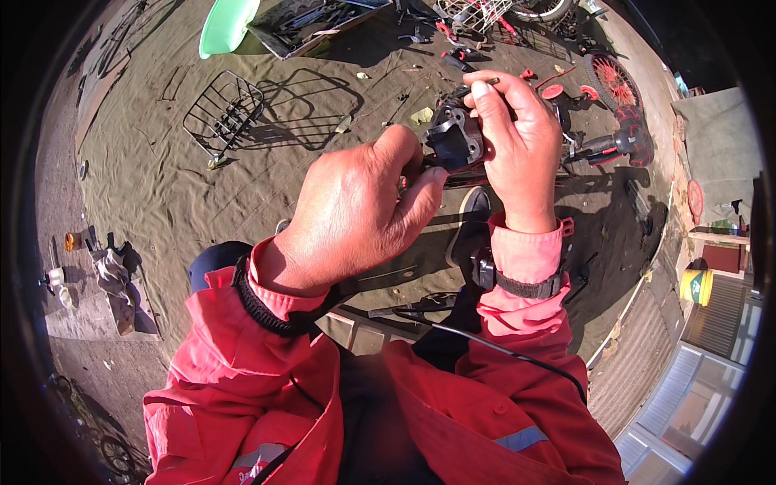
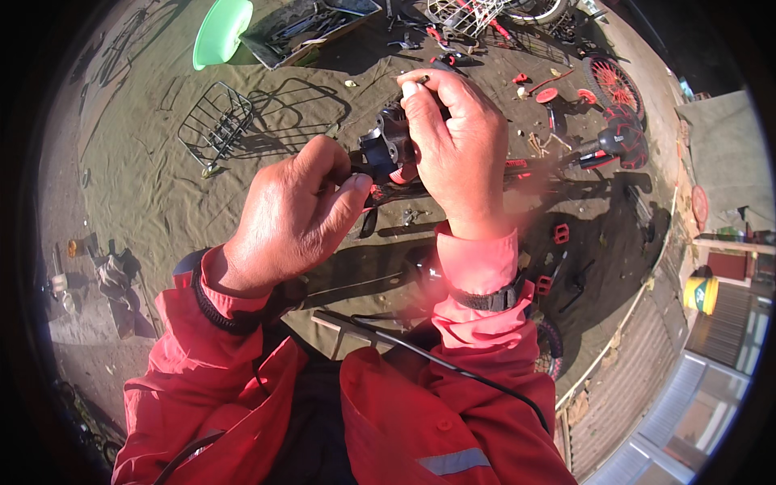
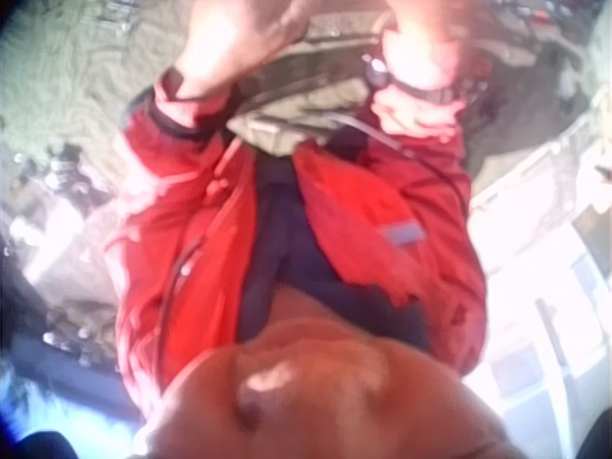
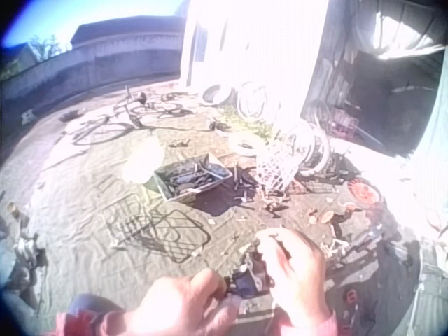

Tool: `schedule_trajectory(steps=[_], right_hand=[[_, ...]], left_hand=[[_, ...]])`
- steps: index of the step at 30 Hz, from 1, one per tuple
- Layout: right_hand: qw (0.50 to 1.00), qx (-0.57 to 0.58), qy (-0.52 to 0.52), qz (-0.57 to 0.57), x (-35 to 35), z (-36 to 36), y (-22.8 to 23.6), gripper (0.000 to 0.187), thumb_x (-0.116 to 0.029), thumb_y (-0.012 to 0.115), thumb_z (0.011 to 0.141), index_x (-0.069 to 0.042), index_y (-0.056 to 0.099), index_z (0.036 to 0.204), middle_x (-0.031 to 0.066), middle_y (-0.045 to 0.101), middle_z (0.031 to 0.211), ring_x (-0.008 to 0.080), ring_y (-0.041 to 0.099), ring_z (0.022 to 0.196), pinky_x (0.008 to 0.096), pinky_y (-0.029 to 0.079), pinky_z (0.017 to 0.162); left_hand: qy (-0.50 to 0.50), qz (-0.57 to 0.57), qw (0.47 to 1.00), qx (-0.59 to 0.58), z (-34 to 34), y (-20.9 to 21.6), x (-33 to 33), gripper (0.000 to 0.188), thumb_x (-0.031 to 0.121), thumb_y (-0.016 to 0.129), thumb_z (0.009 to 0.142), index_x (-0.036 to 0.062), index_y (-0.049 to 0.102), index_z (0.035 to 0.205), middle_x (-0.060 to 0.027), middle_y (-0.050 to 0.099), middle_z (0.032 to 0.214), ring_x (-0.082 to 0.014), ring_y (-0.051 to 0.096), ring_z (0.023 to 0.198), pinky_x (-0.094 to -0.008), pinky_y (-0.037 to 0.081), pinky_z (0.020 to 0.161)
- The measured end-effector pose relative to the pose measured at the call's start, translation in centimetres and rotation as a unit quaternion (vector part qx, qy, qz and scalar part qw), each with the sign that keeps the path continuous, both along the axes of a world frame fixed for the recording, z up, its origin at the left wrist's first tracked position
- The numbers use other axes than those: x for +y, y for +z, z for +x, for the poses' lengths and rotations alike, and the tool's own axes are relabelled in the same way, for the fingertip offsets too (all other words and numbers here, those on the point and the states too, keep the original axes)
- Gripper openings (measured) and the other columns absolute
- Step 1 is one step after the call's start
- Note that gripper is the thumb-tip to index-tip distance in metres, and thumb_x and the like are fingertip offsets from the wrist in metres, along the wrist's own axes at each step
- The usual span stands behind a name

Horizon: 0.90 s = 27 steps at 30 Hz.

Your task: The person assembles a bicycle brake caliper by inserting a spring and attaching a cable housing, then fits the caliper onto the bicycle handlebar. The person handles the caliper, spring, cable housing, and handlebar, using hands to align and secure components.

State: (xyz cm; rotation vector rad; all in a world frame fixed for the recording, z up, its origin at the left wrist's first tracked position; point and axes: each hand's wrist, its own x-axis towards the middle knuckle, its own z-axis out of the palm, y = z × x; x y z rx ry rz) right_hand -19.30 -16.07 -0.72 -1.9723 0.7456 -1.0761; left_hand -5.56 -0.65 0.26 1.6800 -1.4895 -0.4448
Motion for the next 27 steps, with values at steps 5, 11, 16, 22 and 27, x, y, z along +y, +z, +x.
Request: schedule_trajectory(steps=[5,11,16,22,27], right_hand=[[1.0,-0.012,-0.008,-0.008,0.0,0.2,0.2,0.014,-0.012,0.068,0.101,-0.001,0.075,0.107,0.0069,0.071,0.083,0.0126,0.065,0.068,0.0294,0.052,0.062],[1.0,-0.018,-0.004,-0.011,0.0,0.2,0.2,0.014,-0.011,0.068,0.102,0.0,0.075,0.107,0.0052,0.069,0.082,0.0098,0.061,0.063,0.0286,0.05,0.057],[1.0,-0.017,-0.009,-0.021,0.0,0.4,0.2,0.014,-0.011,0.067,0.102,0.0,0.075,0.107,0.0041,0.069,0.081,0.0085,0.061,0.062,0.0276,0.05,0.055],[0.998,-0.045,0.024,0.03,0.2,0.1,0.3,0.014,-0.011,0.067,0.102,0.0,0.075,0.107,0.0045,0.069,0.081,0.009,0.061,0.063,0.0278,0.05,0.055],[0.998,-0.025,0.011,-0.05,-0.3,0.5,0.2,0.014,-0.009,0.066,0.103,0.0,0.074,0.107,0.0038,0.067,0.079,0.0082,0.062,0.06,0.0274,0.051,0.048]], left_hand=[[0.001,-0.002,0.999,-0.042,-0.1,0.3,0.0,0.019,0.016,0.073,0.093,0.0039,0.058,0.094,-0.0145,0.059,0.066,-0.0327,0.062,0.056,-0.0424,0.047,0.054],[-0.015,-0.027,0.998,-0.051,0.1,0.0,-0.2,0.02,0.018,0.069,0.096,0.0031,0.058,0.09,-0.0179,0.062,0.07,-0.0416,0.064,0.063,-0.0475,0.049,0.056],[-0.013,-0.018,0.999,-0.043,0.1,-0.4,-0.4,0.028,0.025,0.067,0.1,0.0035,0.057,0.086,-0.0182,0.065,0.072,-0.0434,0.066,0.065,-0.0517,0.051,0.056],[-0.003,0.005,0.999,-0.051,0.1,0.1,-0.1,0.027,0.024,0.069,0.099,0.0032,0.057,0.087,-0.0189,0.062,0.065,-0.0431,0.064,0.061,-0.0515,0.05,0.054],[-0.003,-0.009,0.999,-0.037,0.0,0.6,0.3,0.014,0.013,0.067,0.099,0.0031,0.058,0.093,-0.0154,0.06,0.067,-0.0373,0.062,0.058,-0.0443,0.048,0.055]])
